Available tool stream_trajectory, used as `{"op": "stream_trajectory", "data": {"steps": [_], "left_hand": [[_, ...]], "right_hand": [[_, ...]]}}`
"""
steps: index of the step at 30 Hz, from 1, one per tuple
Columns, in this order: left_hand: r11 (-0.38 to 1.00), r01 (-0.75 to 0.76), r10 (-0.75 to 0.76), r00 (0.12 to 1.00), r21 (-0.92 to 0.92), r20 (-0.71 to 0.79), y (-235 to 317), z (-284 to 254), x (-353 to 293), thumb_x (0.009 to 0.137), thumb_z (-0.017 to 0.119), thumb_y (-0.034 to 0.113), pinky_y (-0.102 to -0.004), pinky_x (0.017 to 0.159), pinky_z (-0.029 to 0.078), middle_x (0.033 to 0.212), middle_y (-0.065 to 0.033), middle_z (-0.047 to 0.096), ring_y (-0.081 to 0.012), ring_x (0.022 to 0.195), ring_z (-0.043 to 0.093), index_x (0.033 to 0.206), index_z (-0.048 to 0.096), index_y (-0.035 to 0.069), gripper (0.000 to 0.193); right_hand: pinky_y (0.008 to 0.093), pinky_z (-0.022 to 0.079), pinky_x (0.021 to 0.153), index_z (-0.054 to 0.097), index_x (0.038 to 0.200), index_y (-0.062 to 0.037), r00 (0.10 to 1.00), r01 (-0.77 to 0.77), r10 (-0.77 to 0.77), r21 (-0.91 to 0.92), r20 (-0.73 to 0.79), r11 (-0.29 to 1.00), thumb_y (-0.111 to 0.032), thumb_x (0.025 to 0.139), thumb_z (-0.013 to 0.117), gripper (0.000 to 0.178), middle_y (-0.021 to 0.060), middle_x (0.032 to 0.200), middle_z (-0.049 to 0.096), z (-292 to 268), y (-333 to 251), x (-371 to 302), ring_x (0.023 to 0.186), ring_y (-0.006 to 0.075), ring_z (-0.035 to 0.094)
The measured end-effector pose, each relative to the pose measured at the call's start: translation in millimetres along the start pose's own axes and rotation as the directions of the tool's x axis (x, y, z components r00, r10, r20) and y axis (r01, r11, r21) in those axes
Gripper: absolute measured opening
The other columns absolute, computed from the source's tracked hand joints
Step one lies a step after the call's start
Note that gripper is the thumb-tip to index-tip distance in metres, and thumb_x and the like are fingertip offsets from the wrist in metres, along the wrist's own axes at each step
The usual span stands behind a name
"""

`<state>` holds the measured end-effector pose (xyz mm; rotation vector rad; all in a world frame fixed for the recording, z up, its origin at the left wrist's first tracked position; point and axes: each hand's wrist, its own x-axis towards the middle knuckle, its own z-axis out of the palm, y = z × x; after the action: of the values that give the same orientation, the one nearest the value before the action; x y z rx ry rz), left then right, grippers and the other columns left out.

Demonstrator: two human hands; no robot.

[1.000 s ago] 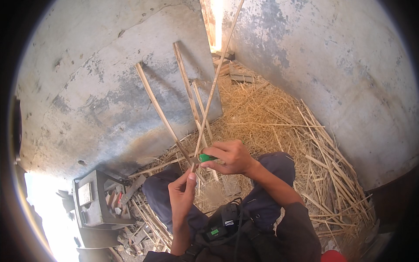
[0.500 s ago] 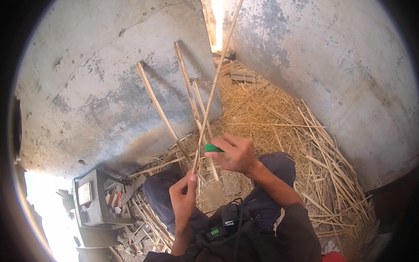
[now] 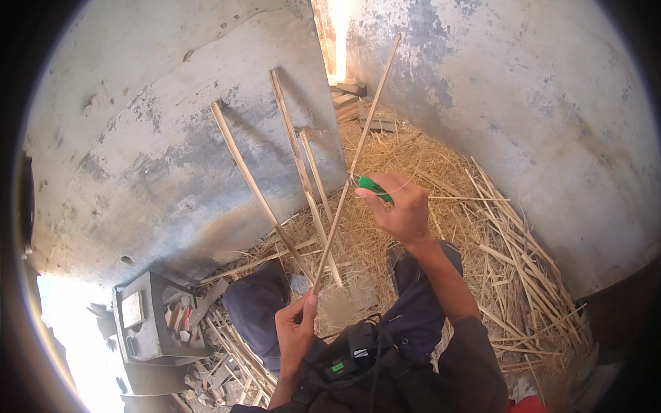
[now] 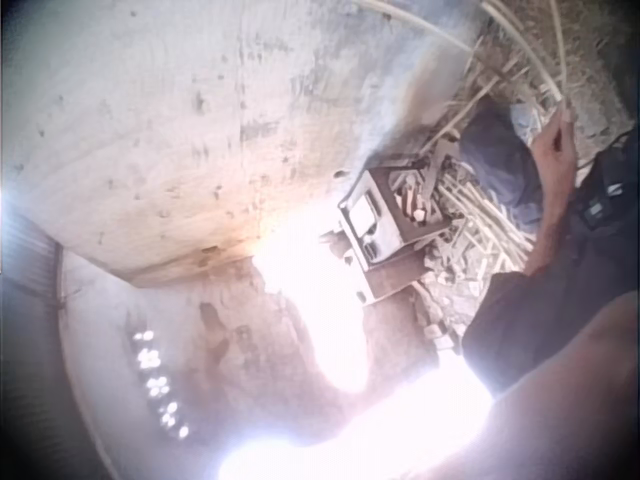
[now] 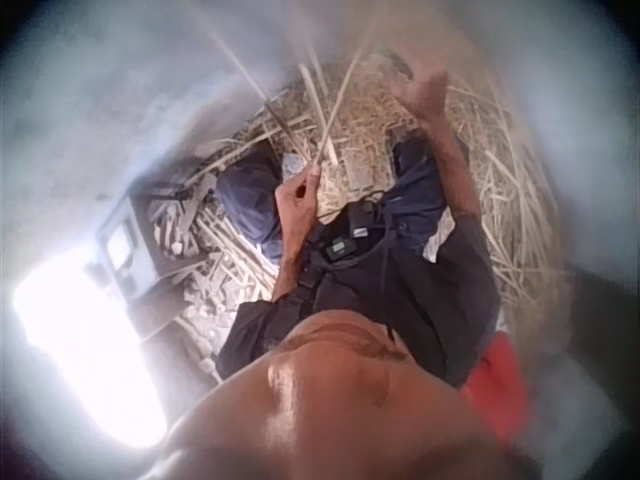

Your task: The person sits on a straw-covered floor and uses a green utility knife to shave thin strips from a long bamboo pole. They repeatedly scrape the blade along the length of the pole to smooth its surface, rotating the pole as needed.

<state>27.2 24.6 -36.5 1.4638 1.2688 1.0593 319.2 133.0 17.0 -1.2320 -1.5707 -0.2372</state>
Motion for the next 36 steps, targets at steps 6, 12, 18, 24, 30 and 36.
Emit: {"op": "stream_trajectory", "data": {"steps": [6, 12, 18, 24, 30, 36], "left_hand": [[1.000, -0.012, 0.011, 0.999, -0.006, -0.033, -8, -5, 2, 0.107, 0.072, 0.019, -0.0251, 0.060, 0.040, 0.072, 0.0044, 0.057, -0.0032, 0.070, 0.046, 0.131, 0.076, -0.003, 0.033], [0.999, 0.033, -0.033, 0.999, -0.010, -0.020, -4, -11, 1, 0.108, 0.072, 0.020, -0.0254, 0.059, 0.037, 0.072, 0.0058, 0.055, -0.0029, 0.069, 0.044, 0.131, 0.076, -0.003, 0.033], [0.994, 0.105, -0.105, 0.994, -0.001, 0.026, -19, -18, -13, 0.108, 0.072, 0.020, -0.0248, 0.058, 0.035, 0.072, 0.0077, 0.052, -0.0024, 0.068, 0.042, 0.128, 0.079, -0.001, 0.030], [0.985, 0.166, -0.162, 0.982, -0.040, 0.095, -27, -21, -32, 0.113, 0.065, 0.026, -0.0254, 0.056, 0.031, 0.070, 0.0073, 0.051, -0.0022, 0.064, 0.040, 0.115, 0.081, -0.004, 0.035], [0.902, 0.365, -0.290, 0.908, -0.230, 0.303, -28, -36, -6, 0.119, 0.051, 0.030, -0.0231, 0.048, 0.027, 0.063, 0.0099, 0.040, -0.0003, 0.053, 0.033, 0.133, 0.076, -0.003, 0.043], [0.893, 0.375, -0.252, 0.875, -0.249, 0.414, -24, -38, 2, 0.120, 0.047, 0.033, -0.0222, 0.046, 0.025, 0.063, 0.0094, 0.042, -0.0006, 0.049, 0.033, 0.131, 0.074, -0.004, 0.047]], "right_hand": [[0.0339, 0.056, 0.060, 0.082, 0.107, -0.0048, 0.998, 0.043, -0.044, 0.013, 0.034, 0.999, -0.030, 0.096, 0.084, 0.028, 0.0091, 0.088, 0.077, 4, 2, 4, 0.069, 0.0233, 0.074], [0.0331, 0.055, 0.057, 0.083, 0.107, -0.0067, 0.994, 0.081, -0.081, 0.013, 0.069, 0.997, -0.034, 0.096, 0.083, 0.029, 0.0074, 0.085, 0.076, 13, 5, 7, 0.067, 0.0209, 0.073], [0.0297, 0.041, 0.051, 0.083, 0.107, -0.0049, 0.965, -0.261, 0.258, -0.063, -0.045, 0.963, -0.044, 0.103, 0.075, 0.040, 0.0033, 0.070, 0.069, 14, 69, 37, 0.056, 0.0115, 0.057], [0.0323, 0.037, 0.056, 0.083, 0.110, -0.0065, 0.948, -0.315, 0.308, -0.105, -0.078, 0.943, -0.043, 0.106, 0.071, 0.038, 0.0007, 0.068, 0.066, -27, 122, 73, 0.059, 0.0092, 0.051], [0.0281, 0.047, 0.071, 0.078, 0.123, -0.0086, 0.912, -0.407, 0.379, 0.236, 0.157, 0.882, -0.039, 0.107, 0.070, 0.035, -0.0020, 0.084, 0.071, -10, 75, 43, 0.077, 0.0089, 0.062], [0.0283, 0.052, 0.078, 0.075, 0.125, -0.0032, 0.795, -0.605, 0.410, 0.537, 0.447, 0.588, -0.028, 0.108, 0.071, 0.030, 0.0006, 0.091, 0.073, 6, 20, 18, 0.084, 0.0086, 0.066]]}}
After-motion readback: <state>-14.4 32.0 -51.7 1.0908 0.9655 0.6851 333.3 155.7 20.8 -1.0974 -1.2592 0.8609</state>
